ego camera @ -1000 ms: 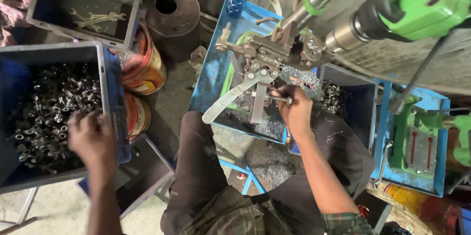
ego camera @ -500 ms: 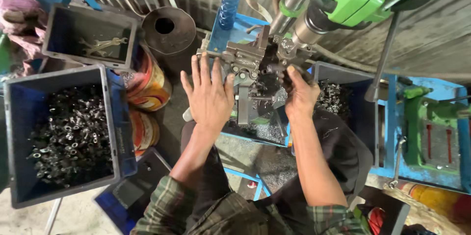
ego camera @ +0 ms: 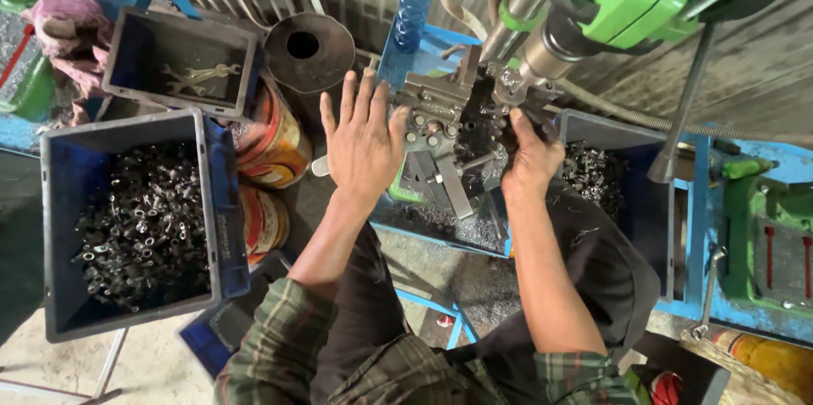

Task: The person repeatedly picks small metal parts from a blue bin, places them into a drill press jig, and operates the machine to drill holes. After each cycle, the person removes the finished part and places it into a second bin, continuing the process for multiple units.

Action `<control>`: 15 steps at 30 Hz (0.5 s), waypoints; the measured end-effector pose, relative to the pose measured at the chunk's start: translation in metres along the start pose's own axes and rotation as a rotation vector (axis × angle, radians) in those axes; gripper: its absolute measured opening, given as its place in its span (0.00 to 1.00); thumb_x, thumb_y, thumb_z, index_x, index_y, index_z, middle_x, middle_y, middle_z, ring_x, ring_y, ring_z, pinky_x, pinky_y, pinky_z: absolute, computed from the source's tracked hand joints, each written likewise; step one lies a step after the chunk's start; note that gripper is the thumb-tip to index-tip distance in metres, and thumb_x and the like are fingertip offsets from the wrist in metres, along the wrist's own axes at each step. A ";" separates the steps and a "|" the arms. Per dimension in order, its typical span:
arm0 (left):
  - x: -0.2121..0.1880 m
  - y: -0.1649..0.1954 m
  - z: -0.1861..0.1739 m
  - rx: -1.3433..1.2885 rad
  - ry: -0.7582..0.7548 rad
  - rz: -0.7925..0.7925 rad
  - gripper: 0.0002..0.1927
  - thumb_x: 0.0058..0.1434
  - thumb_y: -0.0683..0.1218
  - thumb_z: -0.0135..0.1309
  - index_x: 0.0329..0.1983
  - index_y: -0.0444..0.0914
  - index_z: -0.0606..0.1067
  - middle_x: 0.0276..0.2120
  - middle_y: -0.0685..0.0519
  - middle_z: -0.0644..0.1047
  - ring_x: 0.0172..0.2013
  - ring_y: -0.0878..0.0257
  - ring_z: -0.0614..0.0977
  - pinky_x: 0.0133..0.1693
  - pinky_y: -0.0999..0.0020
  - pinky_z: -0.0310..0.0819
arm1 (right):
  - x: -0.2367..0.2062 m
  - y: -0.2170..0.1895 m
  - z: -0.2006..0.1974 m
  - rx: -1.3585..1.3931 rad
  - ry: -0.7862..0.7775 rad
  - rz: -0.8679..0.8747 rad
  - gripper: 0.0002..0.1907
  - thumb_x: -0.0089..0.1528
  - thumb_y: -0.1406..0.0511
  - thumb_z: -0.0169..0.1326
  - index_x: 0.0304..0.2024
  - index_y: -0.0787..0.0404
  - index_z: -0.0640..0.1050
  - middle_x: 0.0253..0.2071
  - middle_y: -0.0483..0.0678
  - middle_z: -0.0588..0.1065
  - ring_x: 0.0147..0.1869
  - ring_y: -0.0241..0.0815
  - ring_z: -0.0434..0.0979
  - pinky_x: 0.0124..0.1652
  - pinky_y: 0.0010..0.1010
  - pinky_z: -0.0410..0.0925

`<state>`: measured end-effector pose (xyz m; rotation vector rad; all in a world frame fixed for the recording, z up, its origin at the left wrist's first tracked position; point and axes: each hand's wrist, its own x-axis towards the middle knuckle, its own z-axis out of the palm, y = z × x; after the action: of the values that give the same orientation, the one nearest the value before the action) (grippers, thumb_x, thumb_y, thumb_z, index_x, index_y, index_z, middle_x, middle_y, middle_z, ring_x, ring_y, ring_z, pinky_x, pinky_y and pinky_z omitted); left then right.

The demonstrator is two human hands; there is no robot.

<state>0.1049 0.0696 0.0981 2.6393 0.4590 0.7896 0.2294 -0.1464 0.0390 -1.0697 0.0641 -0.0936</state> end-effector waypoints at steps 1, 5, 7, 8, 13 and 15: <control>0.000 0.000 0.000 0.007 -0.003 0.004 0.25 0.74 0.57 0.44 0.63 0.34 0.73 0.67 0.44 0.70 0.72 0.47 0.62 0.70 0.39 0.44 | 0.000 0.001 0.000 -0.019 -0.010 0.001 0.13 0.58 0.76 0.66 0.45 0.67 0.82 0.43 0.49 0.82 0.43 0.39 0.82 0.46 0.32 0.77; -0.001 0.000 0.001 -0.001 -0.022 0.002 0.25 0.73 0.57 0.44 0.63 0.35 0.73 0.66 0.44 0.71 0.71 0.47 0.63 0.69 0.38 0.44 | -0.001 0.003 -0.003 -0.052 -0.039 -0.024 0.11 0.58 0.75 0.66 0.44 0.66 0.83 0.41 0.48 0.82 0.41 0.38 0.81 0.44 0.32 0.77; 0.000 -0.001 0.001 0.000 -0.029 0.010 0.25 0.73 0.58 0.44 0.62 0.35 0.73 0.66 0.46 0.72 0.71 0.48 0.63 0.69 0.38 0.44 | 0.000 0.004 -0.004 -0.062 -0.048 -0.034 0.12 0.58 0.74 0.66 0.44 0.66 0.82 0.41 0.47 0.82 0.42 0.38 0.81 0.45 0.32 0.77; 0.001 -0.001 0.000 -0.007 -0.024 0.032 0.26 0.73 0.57 0.45 0.63 0.35 0.73 0.65 0.46 0.72 0.71 0.48 0.62 0.70 0.38 0.44 | 0.000 0.003 -0.004 -0.066 -0.056 -0.034 0.12 0.58 0.74 0.67 0.45 0.66 0.82 0.41 0.47 0.82 0.42 0.38 0.81 0.45 0.31 0.77; 0.024 -0.008 0.001 -0.102 0.064 0.280 0.28 0.73 0.56 0.46 0.67 0.31 0.67 0.57 0.42 0.79 0.67 0.46 0.72 0.70 0.42 0.48 | -0.024 -0.023 0.005 -0.157 0.107 -0.003 0.11 0.63 0.67 0.65 0.47 0.63 0.80 0.42 0.44 0.80 0.42 0.36 0.80 0.43 0.29 0.75; 0.039 -0.011 0.006 -0.199 -0.053 0.237 0.29 0.73 0.56 0.48 0.67 0.30 0.66 0.42 0.41 0.81 0.52 0.45 0.79 0.68 0.44 0.54 | -0.043 -0.052 0.007 -0.060 0.260 -0.009 0.13 0.59 0.65 0.63 0.45 0.57 0.77 0.38 0.44 0.80 0.38 0.38 0.82 0.37 0.34 0.77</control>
<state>0.1366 0.0934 0.1067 2.5479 0.0490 0.7870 0.1845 -0.1602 0.0885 -1.1128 0.2981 -0.2393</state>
